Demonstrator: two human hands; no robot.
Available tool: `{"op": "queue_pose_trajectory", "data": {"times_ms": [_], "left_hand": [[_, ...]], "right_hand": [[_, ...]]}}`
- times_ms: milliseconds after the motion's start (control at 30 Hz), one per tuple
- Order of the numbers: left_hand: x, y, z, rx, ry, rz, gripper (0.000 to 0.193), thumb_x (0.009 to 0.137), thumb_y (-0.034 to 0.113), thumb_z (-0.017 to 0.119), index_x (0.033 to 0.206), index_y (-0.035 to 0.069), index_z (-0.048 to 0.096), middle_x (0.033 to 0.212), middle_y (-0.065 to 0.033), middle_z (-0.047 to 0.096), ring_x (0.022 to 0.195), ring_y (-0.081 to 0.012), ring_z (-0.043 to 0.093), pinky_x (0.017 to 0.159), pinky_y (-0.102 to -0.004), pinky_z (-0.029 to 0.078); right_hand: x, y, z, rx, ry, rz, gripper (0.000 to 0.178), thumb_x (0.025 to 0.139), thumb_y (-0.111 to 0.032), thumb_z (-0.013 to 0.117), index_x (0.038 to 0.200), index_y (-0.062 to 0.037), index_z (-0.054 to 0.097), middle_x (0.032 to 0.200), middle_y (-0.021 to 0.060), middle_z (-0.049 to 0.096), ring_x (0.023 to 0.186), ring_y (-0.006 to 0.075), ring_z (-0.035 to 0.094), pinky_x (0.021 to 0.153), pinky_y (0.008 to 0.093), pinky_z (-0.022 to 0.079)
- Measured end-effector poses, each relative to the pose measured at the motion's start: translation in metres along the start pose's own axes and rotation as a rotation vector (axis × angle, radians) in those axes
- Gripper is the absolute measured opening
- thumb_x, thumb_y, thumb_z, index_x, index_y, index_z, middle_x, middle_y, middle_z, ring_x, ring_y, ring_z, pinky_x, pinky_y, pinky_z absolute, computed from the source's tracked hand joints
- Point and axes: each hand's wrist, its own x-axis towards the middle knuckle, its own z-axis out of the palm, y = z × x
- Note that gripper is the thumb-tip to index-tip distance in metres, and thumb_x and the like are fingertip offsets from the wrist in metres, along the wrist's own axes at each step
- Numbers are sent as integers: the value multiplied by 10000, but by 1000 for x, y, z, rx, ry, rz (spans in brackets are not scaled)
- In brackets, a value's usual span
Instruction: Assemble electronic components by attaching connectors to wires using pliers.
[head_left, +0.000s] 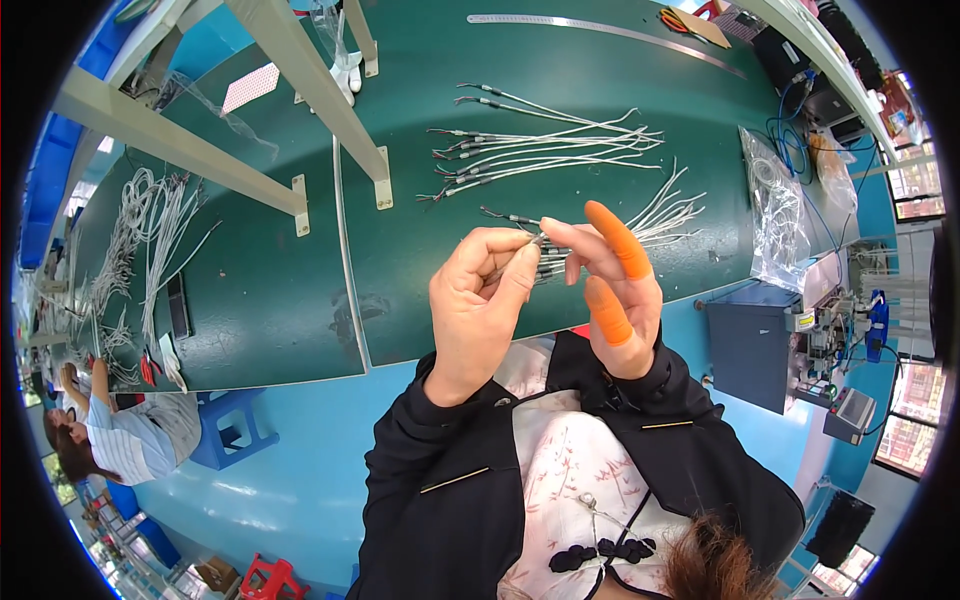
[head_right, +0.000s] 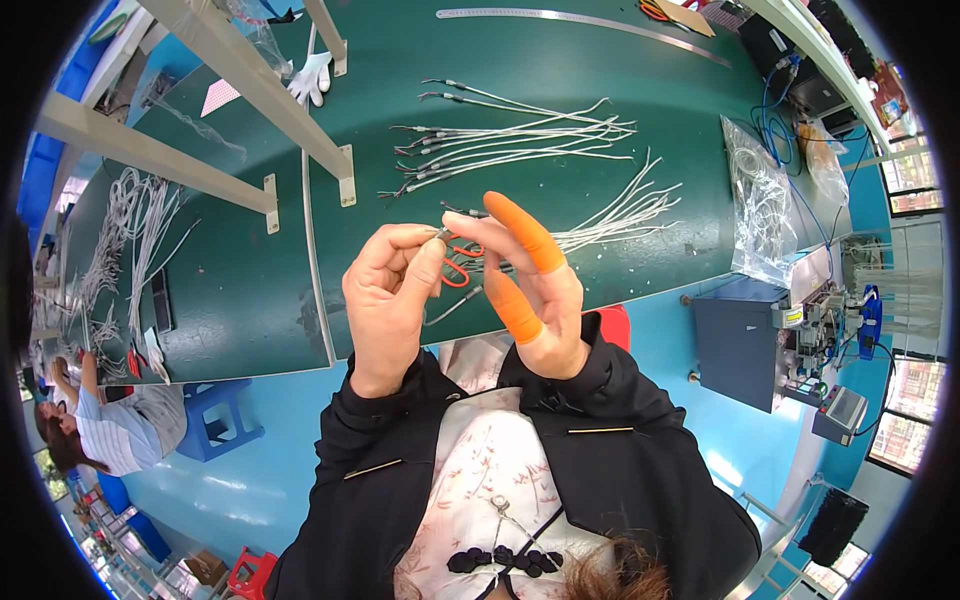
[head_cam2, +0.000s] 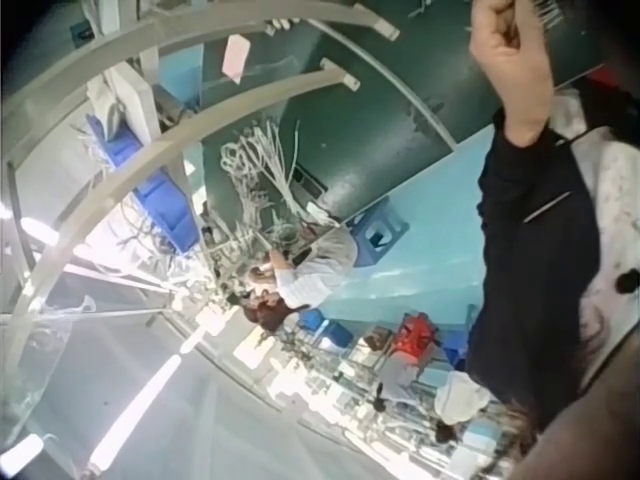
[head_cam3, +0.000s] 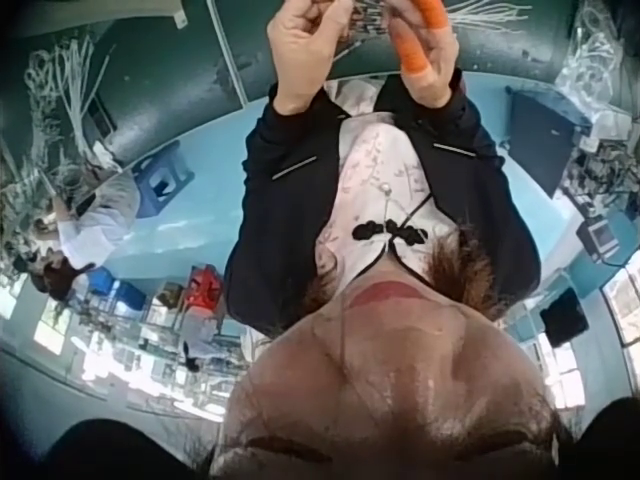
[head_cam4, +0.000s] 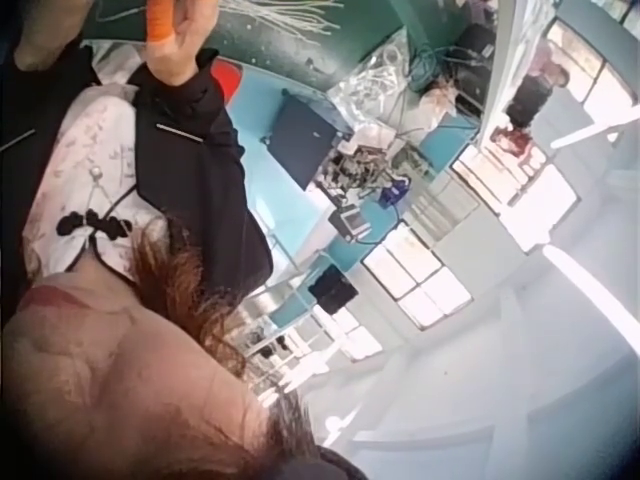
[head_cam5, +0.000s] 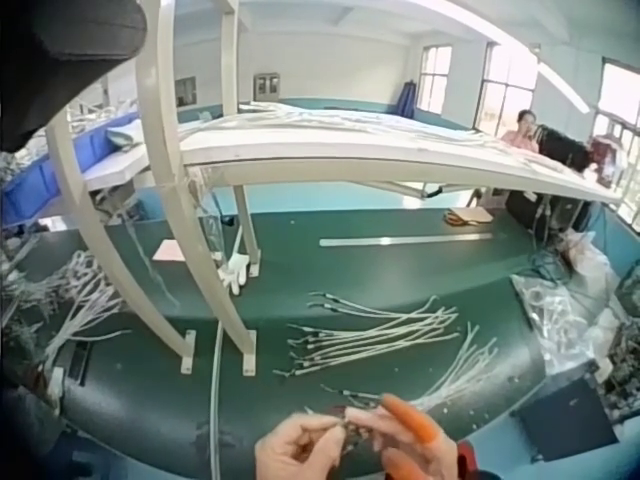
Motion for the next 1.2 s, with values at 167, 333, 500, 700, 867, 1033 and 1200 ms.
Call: {"op": "queue_pose_trajectory", "data": {"times_ms": [167,333,500,700,867,1033,1200], "left_hand": [[1,-2,-1,76,17,32,76,898,35,598,962,-4,589,726,37,579,622,14,448,535,-156,354],[2,-3,-2,24,4,-25,59,902,46,594,937,0,585,697,39,563,598,10,439,514,-157,335],[2,-5,-4,-18,-15,-85,52,909,62,588,916,11,583,682,42,552,574,4,438,494,-162,319],[3,-5,-27,-162,52,-132,99,935,102,545,975,17,577,673,16,527,554,-26,411,501,-187,307],[-6,-7,-58,-334,190,-111,148,961,128,499,1016,3,556,673,-8,501,602,-58,417,542,-210,312],[-20,4,-78,-322,185,-64,159,970,128,483,1001,-11,553,673,-12,491,637,-77,426,575,-225,329],[-33,-1,-78,-274,284,-59,155,967,122,491,980,-15,562,688,-33,517,616,-84,414,578,-234,345]], "right_hand": [[1,-1,-3,41,-23,55,495,945,-116,487,1384,44,322,1270,155,554,1078,134,485,800,249,382],[-2,0,-1,34,-26,38,496,947,-125,487,1383,41,323,1267,158,554,1073,137,493,804,250,382],[1,3,1,89,76,93,463,947,-114,465,1367,38,346,1232,164,573,1029,149,529,790,242,394],[8,65,-29,-84,146,381,319,934,-114,502,1216,33,518,1076,139,646,907,139,579,698,240,419],[-15,159,-47,-691,-218,531,248,844,-136,626,1026,31,611,972,141,653,852,184,605,700,280,466],[-24,198,-13,-1172,-429,199,271,749,-200,689,905,12,624,893,150,613,855,272,587,731,355,484],[-27,221,9,-1299,-504,101,279,745,-274,677,851,-24,614,884,126,587,889,280,563,703,395,476]]}}
